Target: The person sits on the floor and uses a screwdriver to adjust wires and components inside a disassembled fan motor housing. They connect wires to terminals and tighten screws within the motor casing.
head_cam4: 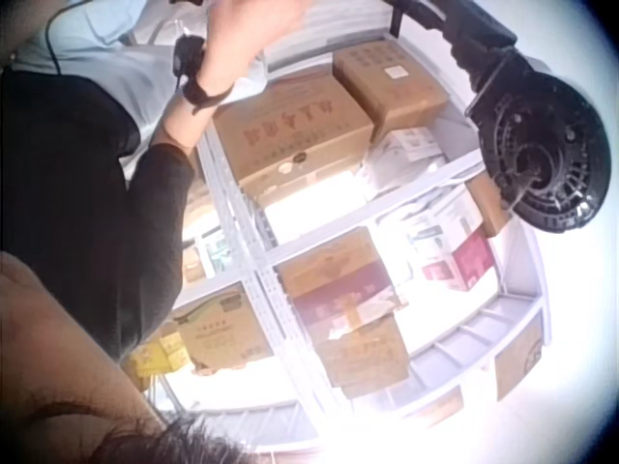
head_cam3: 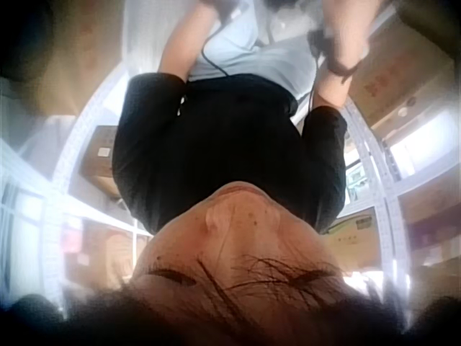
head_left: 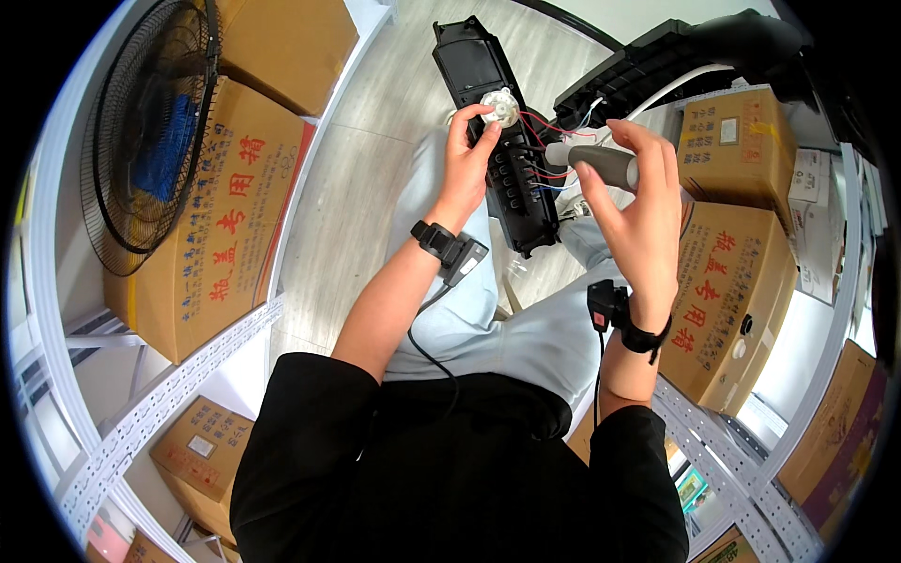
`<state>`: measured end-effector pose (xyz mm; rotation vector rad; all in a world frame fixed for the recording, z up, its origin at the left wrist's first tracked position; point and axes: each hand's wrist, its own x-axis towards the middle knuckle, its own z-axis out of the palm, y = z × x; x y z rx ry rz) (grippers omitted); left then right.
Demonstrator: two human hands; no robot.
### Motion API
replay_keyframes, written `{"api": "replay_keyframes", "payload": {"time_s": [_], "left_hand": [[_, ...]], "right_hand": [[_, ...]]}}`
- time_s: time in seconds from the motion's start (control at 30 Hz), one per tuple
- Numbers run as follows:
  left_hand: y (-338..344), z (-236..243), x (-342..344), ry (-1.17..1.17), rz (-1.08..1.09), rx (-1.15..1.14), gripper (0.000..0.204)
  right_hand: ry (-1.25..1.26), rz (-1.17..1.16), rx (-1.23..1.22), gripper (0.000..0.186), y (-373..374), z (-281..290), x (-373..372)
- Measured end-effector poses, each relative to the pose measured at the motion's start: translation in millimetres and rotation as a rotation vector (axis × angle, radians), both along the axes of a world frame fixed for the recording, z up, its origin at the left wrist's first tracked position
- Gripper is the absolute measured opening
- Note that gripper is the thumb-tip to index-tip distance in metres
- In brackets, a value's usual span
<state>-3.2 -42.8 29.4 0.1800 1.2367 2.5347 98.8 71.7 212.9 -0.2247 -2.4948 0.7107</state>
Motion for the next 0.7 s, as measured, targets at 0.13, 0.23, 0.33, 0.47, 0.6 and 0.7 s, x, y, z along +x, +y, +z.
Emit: {"api": "replay_keyframes", "payload": {"time_s": [0.13, 0.23, 0.33, 0.47, 0.6, 0.7], "left_hand": [[-0.7, 1.5, 1.1, 0.012, 0.010, -0.011, 0.025], [-0.6, -2.1, 0.1, -0.012, -0.015, -0.001, 0.025], [1.2, -5.9, 0.0, 0.013, 0.000, -0.033, 0.025], [0.1, 1.1, 1.0, 0.018, 0.014, -0.011, 0.025], [-0.1, -2.9, 0.3, 0.019, -0.005, -0.020, 0.025], [0.8, -1.9, 1.0, 0.017, -0.024, -0.029, 0.025]], "right_hand": [[-0.106, -0.019, -0.052, 0.037, -4.4, 2.8, 3.6], [-0.329, -0.175, 0.004, 0.040, -7.3, 11.1, 0.3], [-0.223, -0.115, 0.036, 0.041, -4.0, 9.5, 0.9], [-0.102, 0.118, -0.075, 0.036, 4.8, 5.7, 2.8], [-0.220, -0.076, 0.007, 0.034, -2.5, 6.0, 0.7], [-0.264, -0.188, 0.077, 0.040, 3.3, 5.1, -2.1]]}}
